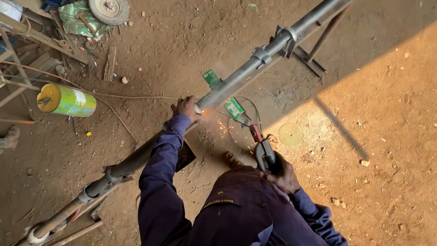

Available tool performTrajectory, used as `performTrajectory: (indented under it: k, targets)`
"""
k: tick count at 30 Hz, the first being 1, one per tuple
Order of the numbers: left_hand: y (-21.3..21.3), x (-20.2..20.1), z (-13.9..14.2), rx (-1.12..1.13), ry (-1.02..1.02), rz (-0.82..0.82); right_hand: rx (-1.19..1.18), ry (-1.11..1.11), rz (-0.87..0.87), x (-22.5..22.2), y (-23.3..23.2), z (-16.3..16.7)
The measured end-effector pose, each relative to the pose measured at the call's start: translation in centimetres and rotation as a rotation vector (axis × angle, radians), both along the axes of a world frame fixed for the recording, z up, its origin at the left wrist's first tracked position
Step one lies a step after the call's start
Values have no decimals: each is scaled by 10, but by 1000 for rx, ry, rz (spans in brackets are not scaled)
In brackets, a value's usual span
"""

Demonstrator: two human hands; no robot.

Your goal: The person welds metal pipes using a welding torch, creating sparks and smoke. They adjust the pipe's position and continue welding at different points along the pipe.

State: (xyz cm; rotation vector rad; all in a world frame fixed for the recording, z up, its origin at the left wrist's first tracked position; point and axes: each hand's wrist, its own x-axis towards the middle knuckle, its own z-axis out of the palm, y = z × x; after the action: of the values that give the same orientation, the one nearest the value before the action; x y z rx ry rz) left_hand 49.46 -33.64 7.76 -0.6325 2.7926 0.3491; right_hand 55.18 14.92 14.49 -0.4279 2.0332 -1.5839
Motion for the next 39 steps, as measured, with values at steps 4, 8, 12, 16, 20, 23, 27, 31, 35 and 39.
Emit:
performTrajectory:
  k: [4,8,12,16,20,23,27,31,35,39]
  targets:
    - [-1,-8,5,16,-22,-51,163,18,-8,-2,17,-6]
    - [3,-9,16,44,-119,34,122,32,-57,-2,31,-7]
    - [12,0,23,49,-82,64,47,86,-65,-6,46,3]
    - [15,4,23,44,-60,86,176,-46,-48,-42,53,16]
    - [16,2,19,-23,-65,95,38,-17,34,-85,61,31]
    - [21,-1,15,-80,-79,128,47,-67,51,-130,69,40]
    - [35,11,12,-154,-17,182,-154,124,223,-181,81,45]
    - [58,39,15,-230,295,170,-24,-101,213,-228,88,52]
    - [80,72,33,-157,381,231,-155,-137,335,-270,78,69]
    - [82,107,49,-210,378,421,-127,-60,375,-303,54,82]
